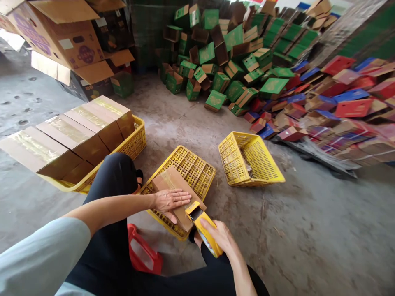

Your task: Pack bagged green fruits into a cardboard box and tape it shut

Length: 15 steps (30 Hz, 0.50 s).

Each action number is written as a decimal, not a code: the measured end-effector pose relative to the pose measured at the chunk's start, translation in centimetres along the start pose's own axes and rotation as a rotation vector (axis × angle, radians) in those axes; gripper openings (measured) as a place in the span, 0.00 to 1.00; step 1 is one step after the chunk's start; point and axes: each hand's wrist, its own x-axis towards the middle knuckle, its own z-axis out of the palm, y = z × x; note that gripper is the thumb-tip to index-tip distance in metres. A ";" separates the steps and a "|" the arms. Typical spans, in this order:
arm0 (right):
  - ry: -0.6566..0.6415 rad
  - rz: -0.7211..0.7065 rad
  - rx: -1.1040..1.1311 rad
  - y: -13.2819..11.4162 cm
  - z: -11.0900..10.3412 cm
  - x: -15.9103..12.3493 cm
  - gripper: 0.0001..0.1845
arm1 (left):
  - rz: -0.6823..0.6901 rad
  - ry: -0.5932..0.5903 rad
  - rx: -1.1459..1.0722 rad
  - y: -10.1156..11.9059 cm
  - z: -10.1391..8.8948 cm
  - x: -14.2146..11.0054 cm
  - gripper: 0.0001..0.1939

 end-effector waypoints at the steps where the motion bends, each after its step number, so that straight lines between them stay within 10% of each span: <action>1: -0.016 0.001 0.015 -0.1 0.0 -0.2 0.32 | 0.000 0.000 -0.010 0.0 0.1 0.0 0.48; 15: 0.001 -0.035 0.057 0.4 -0.1 -1.7 0.23 | 0.011 0.012 -0.027 -0.9 0.4 -0.3 0.52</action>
